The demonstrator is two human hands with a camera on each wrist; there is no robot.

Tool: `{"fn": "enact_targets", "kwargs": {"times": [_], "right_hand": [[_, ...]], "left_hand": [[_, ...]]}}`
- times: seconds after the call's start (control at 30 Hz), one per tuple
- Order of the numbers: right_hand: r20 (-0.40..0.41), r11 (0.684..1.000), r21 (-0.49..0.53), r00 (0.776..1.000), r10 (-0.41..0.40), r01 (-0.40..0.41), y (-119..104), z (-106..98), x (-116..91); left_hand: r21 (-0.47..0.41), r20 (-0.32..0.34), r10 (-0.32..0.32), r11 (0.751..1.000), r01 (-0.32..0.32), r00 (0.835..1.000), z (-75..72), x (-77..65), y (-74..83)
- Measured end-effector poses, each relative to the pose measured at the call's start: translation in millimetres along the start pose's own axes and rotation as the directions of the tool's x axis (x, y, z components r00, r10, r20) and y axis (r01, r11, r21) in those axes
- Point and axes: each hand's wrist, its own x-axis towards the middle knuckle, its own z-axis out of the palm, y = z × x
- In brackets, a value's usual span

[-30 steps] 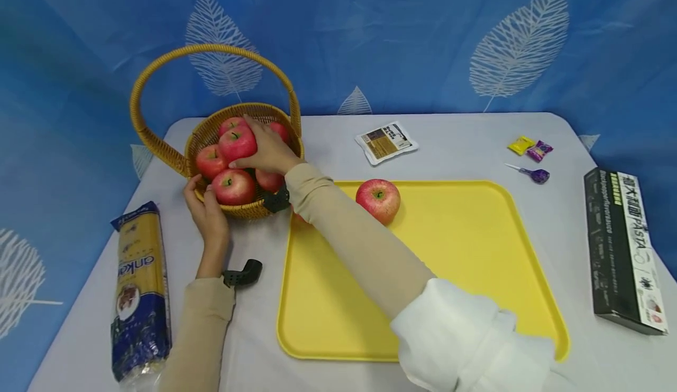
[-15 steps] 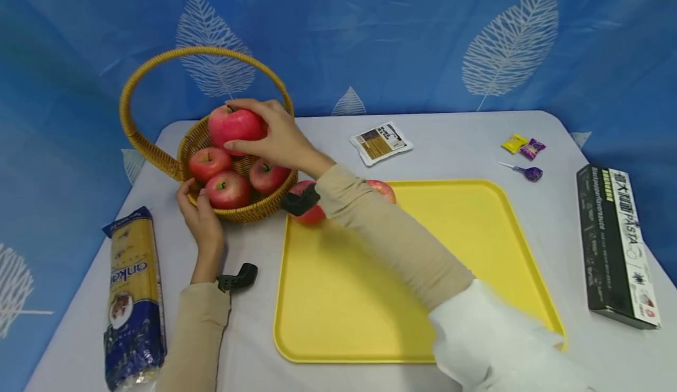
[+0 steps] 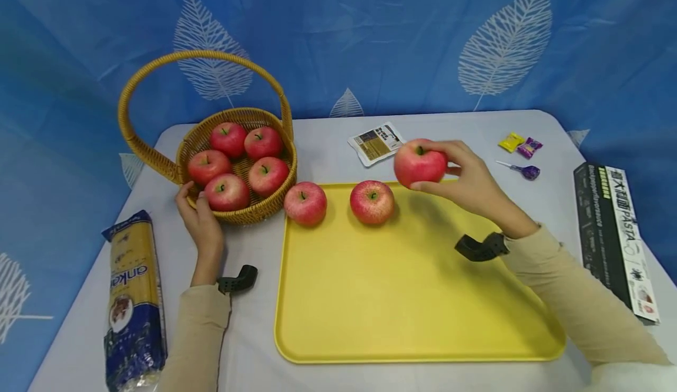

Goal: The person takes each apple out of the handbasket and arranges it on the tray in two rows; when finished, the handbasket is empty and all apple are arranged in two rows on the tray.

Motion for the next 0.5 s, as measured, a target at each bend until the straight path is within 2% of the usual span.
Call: {"fn": "enact_targets", "kwargs": {"times": [0.07,0.23,0.37,0.5], "right_hand": [[0.024,0.996,-0.006,0.996,0.088,-0.088,25.1,-2.1,-14.4],[0.079,0.988,-0.001,0.985,0.154,-0.155,66.1,6.2,-37.2],[0.084,0.992,-0.014,0.989,0.125,-0.124,74.8,12.5,-45.0],[0.096,0.997,-0.077,0.995,0.038,-0.031,68.7,9.9,-44.8]], "left_hand": [[0.0,0.002,0.012,1.0,-0.012,1.0,-0.2,0.1,-1.1],[0.003,0.001,0.035,0.999,-0.035,0.999,-0.2,-0.3,-1.3],[0.006,0.005,0.037,0.999,-0.037,0.999,0.4,-0.3,-2.0],[0.021,0.004,0.037,0.999,-0.037,0.999,-1.2,-0.6,-1.9]]}}
